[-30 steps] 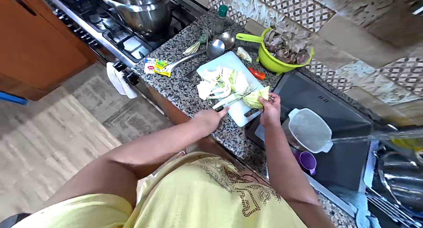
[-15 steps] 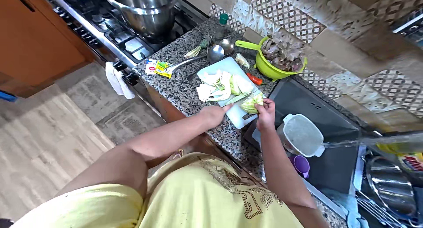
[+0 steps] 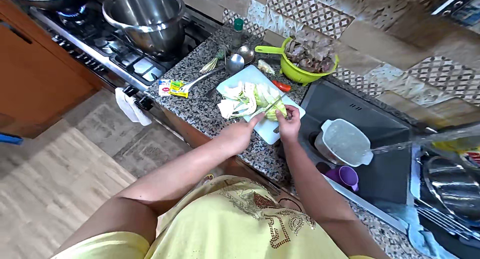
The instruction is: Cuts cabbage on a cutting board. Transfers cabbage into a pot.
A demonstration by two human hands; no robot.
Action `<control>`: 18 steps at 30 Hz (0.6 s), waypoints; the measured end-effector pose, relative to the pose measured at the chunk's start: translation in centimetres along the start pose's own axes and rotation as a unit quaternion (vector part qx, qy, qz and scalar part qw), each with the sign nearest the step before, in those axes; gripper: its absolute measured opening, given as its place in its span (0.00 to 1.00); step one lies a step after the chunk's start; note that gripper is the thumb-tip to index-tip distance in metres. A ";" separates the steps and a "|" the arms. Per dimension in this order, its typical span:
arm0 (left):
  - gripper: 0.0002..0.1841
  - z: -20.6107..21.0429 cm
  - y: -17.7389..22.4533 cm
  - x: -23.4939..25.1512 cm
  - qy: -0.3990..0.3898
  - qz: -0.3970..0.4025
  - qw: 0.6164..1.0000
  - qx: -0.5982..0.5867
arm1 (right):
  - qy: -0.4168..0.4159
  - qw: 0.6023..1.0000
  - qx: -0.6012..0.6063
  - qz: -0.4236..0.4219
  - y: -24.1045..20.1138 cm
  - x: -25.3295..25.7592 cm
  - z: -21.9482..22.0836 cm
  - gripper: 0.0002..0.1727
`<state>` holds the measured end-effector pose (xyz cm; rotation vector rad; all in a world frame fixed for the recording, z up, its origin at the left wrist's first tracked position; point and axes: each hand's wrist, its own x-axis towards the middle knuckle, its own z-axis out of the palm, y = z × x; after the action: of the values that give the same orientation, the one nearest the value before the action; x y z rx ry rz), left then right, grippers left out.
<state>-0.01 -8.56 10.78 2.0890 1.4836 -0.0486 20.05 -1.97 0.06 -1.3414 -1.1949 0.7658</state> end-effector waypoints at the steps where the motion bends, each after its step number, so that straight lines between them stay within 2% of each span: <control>1: 0.37 0.1 0.1 0.1 -0.008 -0.006 1.000 0.006 | 0.003 1.000 0.003 -0.005 0.1 -0.1 0.0 0.23; 6: 0.45 -0.1 2.0 0.4 -0.055 -0.055 0.997 0.029 | 0.015 0.998 0.000 -0.069 1.4 -0.2 0.3 0.19; 9: 0.44 0.0 2.6 2.6 -0.056 -0.047 0.997 0.020 | 0.017 0.996 -0.017 -0.081 1.8 -0.2 0.3 0.19; 12: 0.43 0.3 2.3 3.4 -0.065 -0.038 0.997 0.025 | 0.027 0.997 -0.025 -0.070 1.5 -0.2 0.3 0.18; 16: 0.39 1.0 0.3 0.5 -0.094 -0.049 0.993 0.057 | 0.018 1.000 -0.007 -0.007 0.6 -0.1 0.2 0.18; 18: 0.38 0.7 0.3 0.6 -0.116 -0.062 0.989 0.063 | 0.017 1.000 -0.004 -0.002 0.7 0.0 0.1 0.19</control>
<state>0.69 -8.44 10.14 2.0056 1.4973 -0.4282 20.07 -1.81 -0.64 -1.3532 -1.1737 0.7336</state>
